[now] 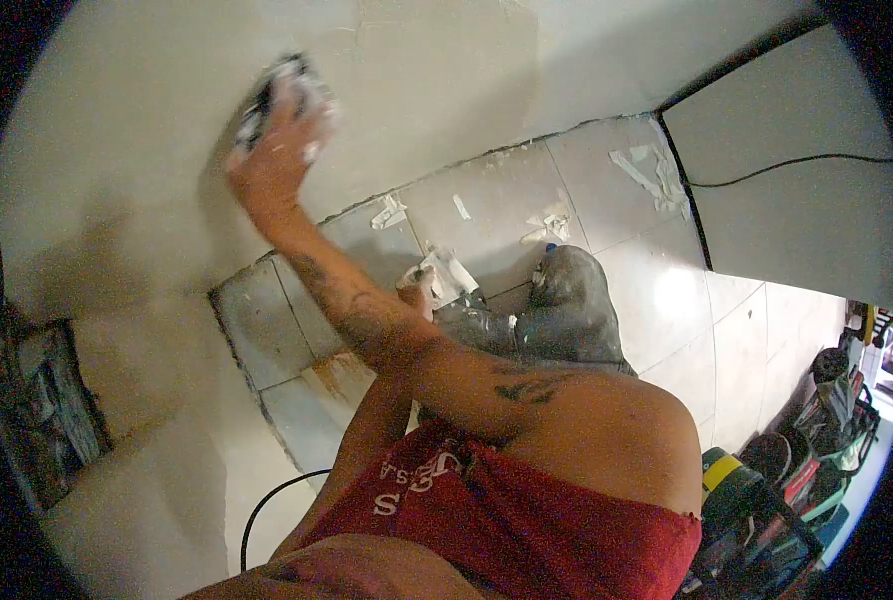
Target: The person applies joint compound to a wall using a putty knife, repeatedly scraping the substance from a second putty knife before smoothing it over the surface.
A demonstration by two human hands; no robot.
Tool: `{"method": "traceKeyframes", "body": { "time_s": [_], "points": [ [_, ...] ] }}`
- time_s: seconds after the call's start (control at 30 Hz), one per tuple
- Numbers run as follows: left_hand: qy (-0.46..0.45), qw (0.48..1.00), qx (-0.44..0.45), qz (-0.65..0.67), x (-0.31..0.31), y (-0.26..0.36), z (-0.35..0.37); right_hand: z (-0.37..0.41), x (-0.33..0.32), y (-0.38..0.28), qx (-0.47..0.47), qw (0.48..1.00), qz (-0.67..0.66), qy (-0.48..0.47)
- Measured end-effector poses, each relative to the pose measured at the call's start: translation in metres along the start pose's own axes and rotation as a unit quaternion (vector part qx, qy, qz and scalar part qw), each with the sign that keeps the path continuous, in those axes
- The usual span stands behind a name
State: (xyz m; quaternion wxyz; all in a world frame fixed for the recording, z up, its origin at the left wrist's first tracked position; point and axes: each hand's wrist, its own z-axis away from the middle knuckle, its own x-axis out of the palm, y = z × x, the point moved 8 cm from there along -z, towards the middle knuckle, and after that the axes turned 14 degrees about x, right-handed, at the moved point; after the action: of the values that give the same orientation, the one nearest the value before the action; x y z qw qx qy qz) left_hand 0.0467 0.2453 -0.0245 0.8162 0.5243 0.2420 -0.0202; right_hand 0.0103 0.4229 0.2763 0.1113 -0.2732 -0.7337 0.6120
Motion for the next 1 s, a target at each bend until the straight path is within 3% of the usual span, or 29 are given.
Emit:
{"method": "traceKeyframes", "body": {
  "time_s": [0.03, 0.1, 0.13, 0.23, 0.33, 0.37, 0.43, 0.53, 0.63, 0.67, 0.73, 0.77, 0.87, 0.97, 1.0],
  "points": [
    [0.003, 1.000, 0.007, 0.003, 0.004, -0.005, -0.001, 0.014, 0.005, -0.011, -0.011, 1.000, 0.007, -0.018],
    [-0.002, 0.984, -0.040, 0.176, 0.027, -0.059, -0.026, 0.038, 0.008, -0.023, -0.027, 0.994, -0.003, -0.109],
    [-0.015, 0.983, -0.035, 0.179, 0.033, -0.072, -0.031, 0.047, 0.011, -0.028, -0.037, 0.988, -0.009, -0.153],
    [0.007, 0.994, -0.002, 0.107, 0.046, -0.115, -0.043, 0.056, -0.013, 0.004, -0.075, 0.985, -0.077, -0.137],
    [0.007, 0.994, 0.008, 0.112, 0.036, -0.080, -0.043, 0.000, -0.076, 0.059, 0.004, 0.997, -0.039, 0.065],
    [-0.004, 0.993, 0.007, 0.119, 0.031, -0.068, -0.040, -0.026, -0.091, 0.080, 0.066, 0.989, -0.068, 0.115],
    [-0.024, 0.991, 0.002, 0.131, 0.033, -0.062, -0.040, -0.062, -0.109, 0.097, 0.102, 0.980, -0.009, 0.173],
    [-0.040, 0.991, -0.002, 0.127, 0.034, -0.057, -0.041, -0.096, -0.096, 0.099, 0.107, 0.978, -0.101, 0.150],
    [-0.036, 0.992, -0.009, 0.117, 0.029, -0.053, -0.036, -0.081, -0.078, 0.072, 0.100, 0.970, -0.043, 0.218],
    [-0.031, 0.993, -0.013, 0.111, 0.026, -0.051, -0.034, -0.077, -0.067, 0.065, 0.103, 0.971, -0.102, 0.192],
    [-0.012, 0.996, -0.041, 0.080, 0.017, -0.042, -0.021, -0.055, -0.055, 0.024, 0.026, 0.979, 0.028, 0.201],
    [-0.009, 0.996, -0.060, 0.067, 0.011, -0.036, -0.016, -0.042, -0.038, 0.022, 0.078, 0.982, 0.063, 0.162],
    [0.002, 0.995, -0.082, 0.061, 0.004, -0.014, -0.008, 0.009, 0.004, -0.008, -0.003, 1.000, -0.025, 0.016],
    [-0.028, 0.990, 0.048, 0.129, 0.022, -0.028, -0.027, 0.058, 0.032, -0.022, -0.002, 0.979, -0.005, -0.202],
    [-0.030, 0.994, 0.031, 0.100, 0.032, -0.057, -0.033, 0.073, 0.039, -0.021, -0.031, 0.964, -0.002, -0.266]
  ]
}}
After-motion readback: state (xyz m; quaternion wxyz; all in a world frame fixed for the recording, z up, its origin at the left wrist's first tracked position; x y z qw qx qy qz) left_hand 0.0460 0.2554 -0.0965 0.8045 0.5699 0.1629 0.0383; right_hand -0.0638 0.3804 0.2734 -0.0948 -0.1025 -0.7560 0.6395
